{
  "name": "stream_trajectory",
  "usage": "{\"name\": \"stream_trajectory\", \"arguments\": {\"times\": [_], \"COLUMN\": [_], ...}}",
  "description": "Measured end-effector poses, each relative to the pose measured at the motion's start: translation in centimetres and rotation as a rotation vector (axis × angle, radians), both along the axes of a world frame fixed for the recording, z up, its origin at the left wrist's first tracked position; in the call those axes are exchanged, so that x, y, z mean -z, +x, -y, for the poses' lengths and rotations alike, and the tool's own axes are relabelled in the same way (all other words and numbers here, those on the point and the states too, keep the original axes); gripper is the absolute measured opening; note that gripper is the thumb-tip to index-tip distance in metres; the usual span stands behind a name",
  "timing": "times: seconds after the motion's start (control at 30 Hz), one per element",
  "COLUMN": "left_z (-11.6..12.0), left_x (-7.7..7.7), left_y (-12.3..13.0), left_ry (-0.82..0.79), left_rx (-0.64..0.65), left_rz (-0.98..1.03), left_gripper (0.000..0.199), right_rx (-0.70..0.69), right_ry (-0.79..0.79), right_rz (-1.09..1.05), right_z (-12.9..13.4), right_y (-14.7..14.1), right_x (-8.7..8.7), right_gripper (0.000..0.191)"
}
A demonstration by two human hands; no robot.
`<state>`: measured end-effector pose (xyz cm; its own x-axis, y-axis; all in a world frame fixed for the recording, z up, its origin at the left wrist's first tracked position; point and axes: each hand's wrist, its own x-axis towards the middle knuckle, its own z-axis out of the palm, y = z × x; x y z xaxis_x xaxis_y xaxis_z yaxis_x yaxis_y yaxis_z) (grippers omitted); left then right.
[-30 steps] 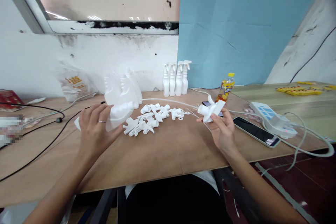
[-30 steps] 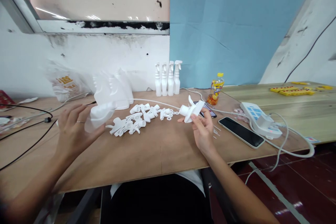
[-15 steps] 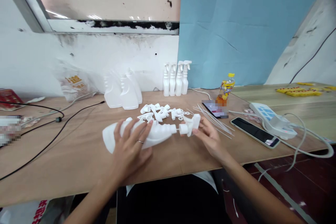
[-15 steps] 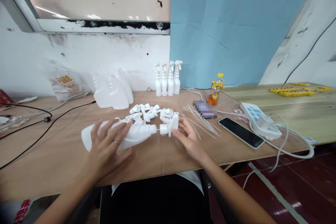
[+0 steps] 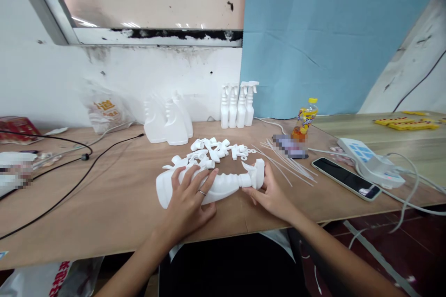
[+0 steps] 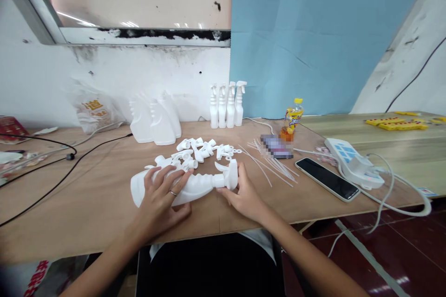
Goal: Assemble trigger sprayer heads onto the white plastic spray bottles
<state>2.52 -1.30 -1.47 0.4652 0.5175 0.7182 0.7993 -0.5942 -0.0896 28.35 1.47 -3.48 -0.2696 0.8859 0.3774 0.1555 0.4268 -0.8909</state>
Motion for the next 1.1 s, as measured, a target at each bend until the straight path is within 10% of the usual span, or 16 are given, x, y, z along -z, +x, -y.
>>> {"name": "stream_trajectory", "arguments": {"times": [0.33, 0.7, 1.1], "left_z": [-0.3, 0.0, 0.0], "left_x": [0.2, 0.0, 0.2], "left_y": [0.2, 0.1, 0.2], "left_ry": [-0.012, 0.0, 0.005], "left_rx": [-0.027, -0.005, 0.02], "left_rz": [-0.02, 0.039, 0.007], "left_gripper": [0.071, 0.068, 0.068], "right_rx": [-0.059, -0.149, -0.006], "right_ry": [0.234, -0.061, -0.056], "right_rz": [0.006, -0.243, 0.016], "right_z": [0.4, 0.3, 0.4], "right_y": [-0.2, 0.3, -0.1], "right_x": [-1.0, -1.7, -1.2], "right_gripper": [0.024, 0.034, 0.037]}}
